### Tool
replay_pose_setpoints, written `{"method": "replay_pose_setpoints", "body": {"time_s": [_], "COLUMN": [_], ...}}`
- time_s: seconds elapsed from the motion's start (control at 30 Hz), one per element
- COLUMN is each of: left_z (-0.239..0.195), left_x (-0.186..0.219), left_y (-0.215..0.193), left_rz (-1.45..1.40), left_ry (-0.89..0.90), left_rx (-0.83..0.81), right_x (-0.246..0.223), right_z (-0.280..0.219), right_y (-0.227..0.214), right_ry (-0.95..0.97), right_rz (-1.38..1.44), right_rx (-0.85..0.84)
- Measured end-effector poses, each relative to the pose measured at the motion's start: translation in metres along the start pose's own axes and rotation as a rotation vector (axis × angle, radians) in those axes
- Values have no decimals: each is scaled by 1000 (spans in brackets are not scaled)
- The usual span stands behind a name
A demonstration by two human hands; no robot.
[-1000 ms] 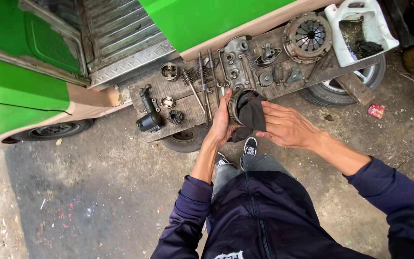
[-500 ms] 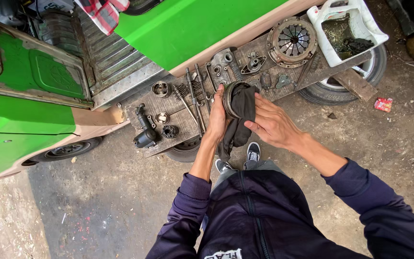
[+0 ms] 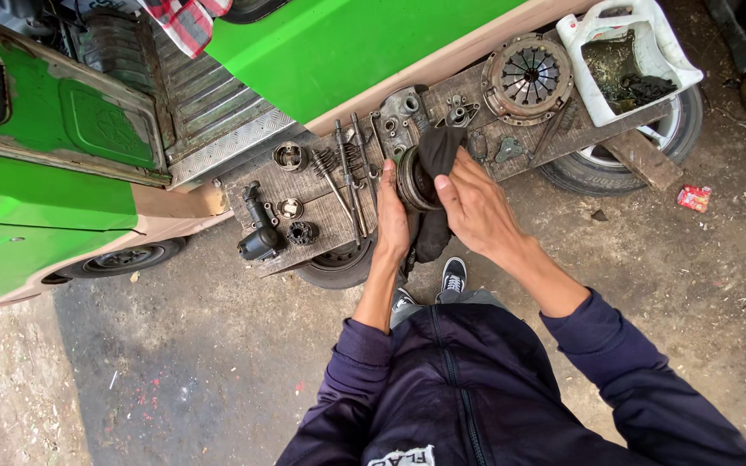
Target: The person scrubs a piston with a brush and then wipes it with a cloth. The person rotates the piston to clean different sides and rings, then places it on the workbench.
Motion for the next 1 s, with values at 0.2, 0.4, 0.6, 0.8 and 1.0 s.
{"method": "replay_pose_setpoints", "body": {"time_s": [0.2, 0.4, 0.6, 0.8, 1.0], "left_z": [-15, -25, -30, -33, -33], "left_x": [-16, 4, 4, 6, 4], "left_y": [5, 21, 21, 37, 27], "left_rz": [-574, -658, -361, -452, -435], "left_ry": [-224, -156, -305, -359, -289], "left_rx": [-75, -336, -41, -172, -90], "right_x": [47, 17, 2, -17, -35], "right_z": [-26, -41, -15, -10, -12], "right_y": [-3, -29, -44, -45, -28], "right_ry": [220, -257, -455, -536, -486], "right_rz": [715, 405, 14, 34, -145], "right_rx": [86, 6, -113, -98, -299]}}
Point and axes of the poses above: each hand's wrist, its own z-axis towards the middle knuckle, its own y-axis out of the palm, x = y × z, the point moved 7 cm from there along z, towards the middle knuckle, and after that the axes turned 5 degrees about -z, right-handed, at the moved point
